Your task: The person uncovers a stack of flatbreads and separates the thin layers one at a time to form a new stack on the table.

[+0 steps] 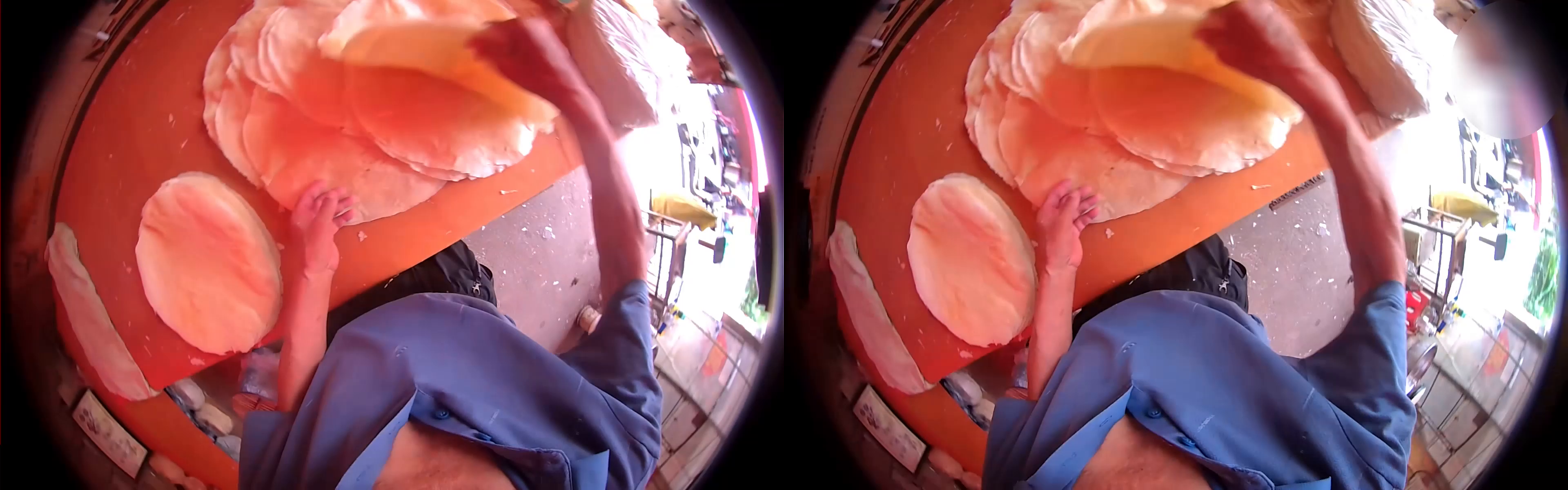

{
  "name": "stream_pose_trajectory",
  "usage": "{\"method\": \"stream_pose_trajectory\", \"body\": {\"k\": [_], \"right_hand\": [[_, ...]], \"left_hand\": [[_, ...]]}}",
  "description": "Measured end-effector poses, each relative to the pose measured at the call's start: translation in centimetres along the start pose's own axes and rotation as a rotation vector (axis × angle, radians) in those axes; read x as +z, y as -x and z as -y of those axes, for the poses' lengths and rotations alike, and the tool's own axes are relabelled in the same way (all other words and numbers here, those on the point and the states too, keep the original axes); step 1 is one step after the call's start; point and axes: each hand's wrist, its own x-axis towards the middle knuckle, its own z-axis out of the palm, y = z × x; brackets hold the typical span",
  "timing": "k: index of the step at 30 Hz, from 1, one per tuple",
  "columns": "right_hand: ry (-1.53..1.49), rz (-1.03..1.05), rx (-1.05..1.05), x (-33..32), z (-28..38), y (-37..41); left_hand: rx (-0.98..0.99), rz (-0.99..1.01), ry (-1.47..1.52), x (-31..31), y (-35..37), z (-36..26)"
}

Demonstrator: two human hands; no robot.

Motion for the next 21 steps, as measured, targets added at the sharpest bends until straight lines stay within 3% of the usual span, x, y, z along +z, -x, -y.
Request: {"method": "stream_pose_trajectory", "body": {"k": [2,4,6,9,11,13,15,18,21], "right_hand": [[-0.008,-0.032,-0.01,-3.8,1.4,-1.6],[0.226,-0.224,0.142,-9.0,6.8,-1.7],[0.341,-0.315,0.211,-9.3,9.2,-1.3],[0.31,-0.042,0.159,-4.6,9.6,0.6],[0.22,-0.073,0.021,1.3,7.0,1.9],[0.168,0.087,0.075,4.9,5.3,2.9],[0.142,0.136,0.048,4.7,3.5,2.9],[0.259,0.152,-0.007,-1.8,3.8,-0.1],[0.125,-0.279,0.27,-9.6,6.2,-3.9]], "left_hand": [[-0.015,0.022,0.004,1.0,0.2,-0.2],[-0.031,0.113,0.018,2.7,-0.2,-0.4],[-0.08,0.148,0.059,4.3,-1.1,0.3],[-0.139,0.197,0.137,6.8,-1.6,1.5],[-0.162,0.2,0.161,7.5,-1.7,2.2],[-0.158,0.243,0.235,8.0,-2.0,2.6],[-0.156,0.219,0.208,8.5,-2.1,2.6],[-0.177,0.183,0.173,8.9,-2.4,2.7],[-0.201,0.17,0.148,10.0,-3.1,2.6]]}}
